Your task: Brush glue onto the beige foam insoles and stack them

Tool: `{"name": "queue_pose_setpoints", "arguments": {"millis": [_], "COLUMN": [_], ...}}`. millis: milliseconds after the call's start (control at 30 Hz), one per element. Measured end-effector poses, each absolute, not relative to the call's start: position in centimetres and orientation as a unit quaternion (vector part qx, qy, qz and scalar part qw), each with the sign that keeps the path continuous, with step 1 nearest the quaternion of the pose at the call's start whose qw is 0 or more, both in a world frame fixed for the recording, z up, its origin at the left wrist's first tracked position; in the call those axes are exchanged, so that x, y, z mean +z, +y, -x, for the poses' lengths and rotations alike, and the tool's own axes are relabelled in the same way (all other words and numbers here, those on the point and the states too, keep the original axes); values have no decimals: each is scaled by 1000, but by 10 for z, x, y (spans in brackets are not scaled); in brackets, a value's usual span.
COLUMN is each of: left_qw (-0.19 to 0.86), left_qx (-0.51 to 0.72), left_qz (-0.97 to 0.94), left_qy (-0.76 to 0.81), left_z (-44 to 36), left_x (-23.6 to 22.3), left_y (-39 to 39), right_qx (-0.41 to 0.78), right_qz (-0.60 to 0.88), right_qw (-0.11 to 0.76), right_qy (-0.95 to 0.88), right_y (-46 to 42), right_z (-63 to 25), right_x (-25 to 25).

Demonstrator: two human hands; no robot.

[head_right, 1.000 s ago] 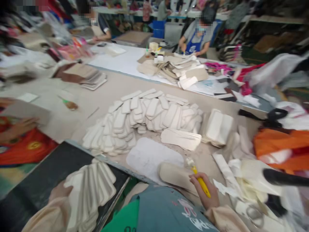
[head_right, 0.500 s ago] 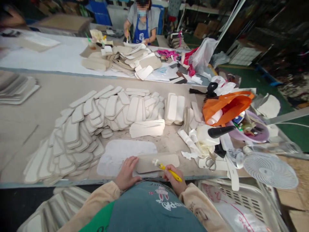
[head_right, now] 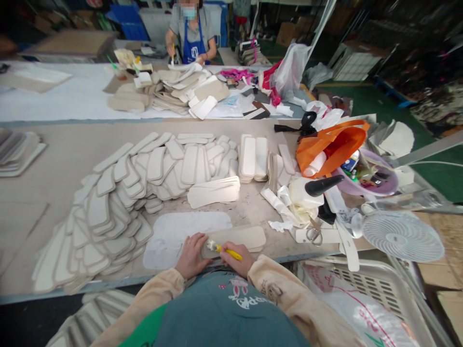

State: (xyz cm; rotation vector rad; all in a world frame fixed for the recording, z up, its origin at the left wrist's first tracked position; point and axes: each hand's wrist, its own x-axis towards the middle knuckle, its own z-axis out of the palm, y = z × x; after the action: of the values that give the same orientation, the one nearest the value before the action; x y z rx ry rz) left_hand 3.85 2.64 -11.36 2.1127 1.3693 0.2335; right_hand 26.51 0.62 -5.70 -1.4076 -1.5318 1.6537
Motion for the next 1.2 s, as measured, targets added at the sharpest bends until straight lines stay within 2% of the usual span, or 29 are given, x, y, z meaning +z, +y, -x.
{"name": "queue_pose_setpoints", "arguments": {"millis": [367, 667, 833, 900, 1000, 1100, 1200], "left_qw": [277, 274, 279, 281, 286, 286, 281], "left_qx": [97, 82, 83, 86, 91, 96, 103], "left_qz": [-791, -793, -790, -790, -792, -790, -791], "left_qy": [537, 538, 540, 537, 532, 534, 533], "left_z": [-39, -40, -41, -41, -40, -40, -40], "left_x": [-119, -119, -119, -120, -121, -123, -126], "left_y": [23, 24, 24, 23, 23, 22, 21], "right_qx": [583, 471, 383, 408, 522, 610, 644], "right_qz": [590, 687, 723, 702, 634, 561, 520], "right_qw": [293, 328, 305, 318, 334, 294, 248], "right_qy": [-475, -445, -487, -490, -463, -476, -503], "right_y": [-1, -20, -24, -23, -19, -10, -2], "right_z": [-287, -358, -364, -351, -321, -291, -271], "right_x": [-69, -64, -52, -49, -48, -52, -57]}}
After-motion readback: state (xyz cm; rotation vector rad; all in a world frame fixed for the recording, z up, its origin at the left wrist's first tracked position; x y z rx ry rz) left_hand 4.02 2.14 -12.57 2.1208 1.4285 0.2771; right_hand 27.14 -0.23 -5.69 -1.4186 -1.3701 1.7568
